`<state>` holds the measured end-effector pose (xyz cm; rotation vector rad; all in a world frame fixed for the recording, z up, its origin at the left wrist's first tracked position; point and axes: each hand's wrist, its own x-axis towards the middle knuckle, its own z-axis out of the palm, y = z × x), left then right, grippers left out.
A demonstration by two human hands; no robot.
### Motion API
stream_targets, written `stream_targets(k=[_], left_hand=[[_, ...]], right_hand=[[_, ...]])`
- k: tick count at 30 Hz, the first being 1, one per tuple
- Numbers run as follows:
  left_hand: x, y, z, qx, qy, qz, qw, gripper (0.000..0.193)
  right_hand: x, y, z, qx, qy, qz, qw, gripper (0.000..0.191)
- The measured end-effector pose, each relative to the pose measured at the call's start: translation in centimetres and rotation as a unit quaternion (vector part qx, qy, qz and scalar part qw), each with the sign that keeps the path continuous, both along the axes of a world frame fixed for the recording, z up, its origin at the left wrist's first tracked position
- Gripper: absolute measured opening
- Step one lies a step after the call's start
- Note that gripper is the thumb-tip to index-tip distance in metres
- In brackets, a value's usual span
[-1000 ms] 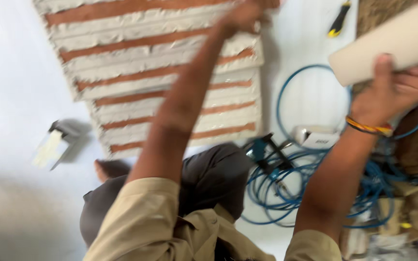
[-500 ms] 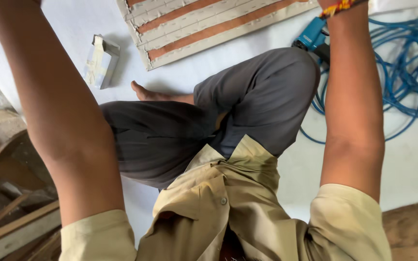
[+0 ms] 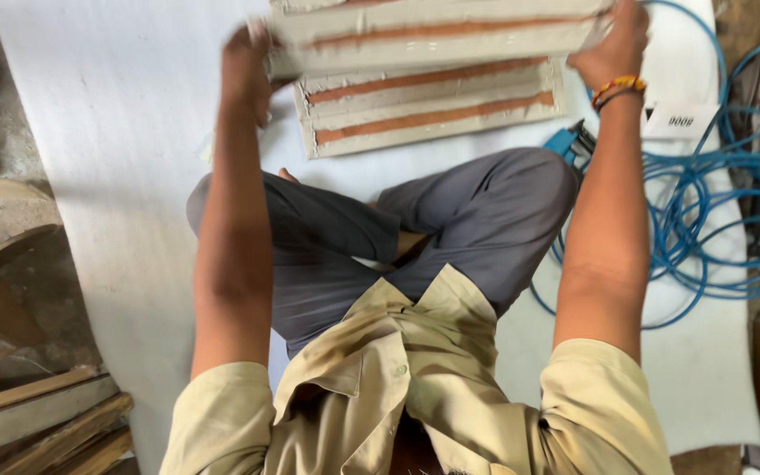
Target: The person sits on the workshop floor and uses a pneumatic nail gun to staple fabric webbing strips onto wooden furniture frames. They press the strips flat, reposition the frames, staple along the edges, and stack the finished frames aside while taking staples from a small box.
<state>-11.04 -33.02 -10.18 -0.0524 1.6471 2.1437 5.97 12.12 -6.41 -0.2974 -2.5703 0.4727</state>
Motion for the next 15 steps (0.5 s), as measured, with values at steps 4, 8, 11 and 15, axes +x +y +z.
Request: stream_targets(k=[4,8,11,15], left_hand=[[0.4,2.0,-4.8,-0.235,0.023,0.083,0.968,0.038],[-1.9,4.0,-7.6,-0.406,0.089,0.107,0.903,0.059],[-4.4,6.2,-9.0,-0.461,0.149,0.131,0.865,0.066],[-6.8,8.6,-11.1,-0.473,0.035,0.165,0.865,0.057]], right_hand=[[-3.0,-0.2,-3.7,-0.276,0.004,-0.037,0.96,0.06],[-6.6,1.5,-6.5,-0.332,0.032,-0.084,0.939,0.045],[-9.2,3.3,-8.4,-0.297,0.022,-0.116,0.947,0.028],[-12.7,6.0,-11.0,-0.395,0.013,-0.122,0.911,0.022]])
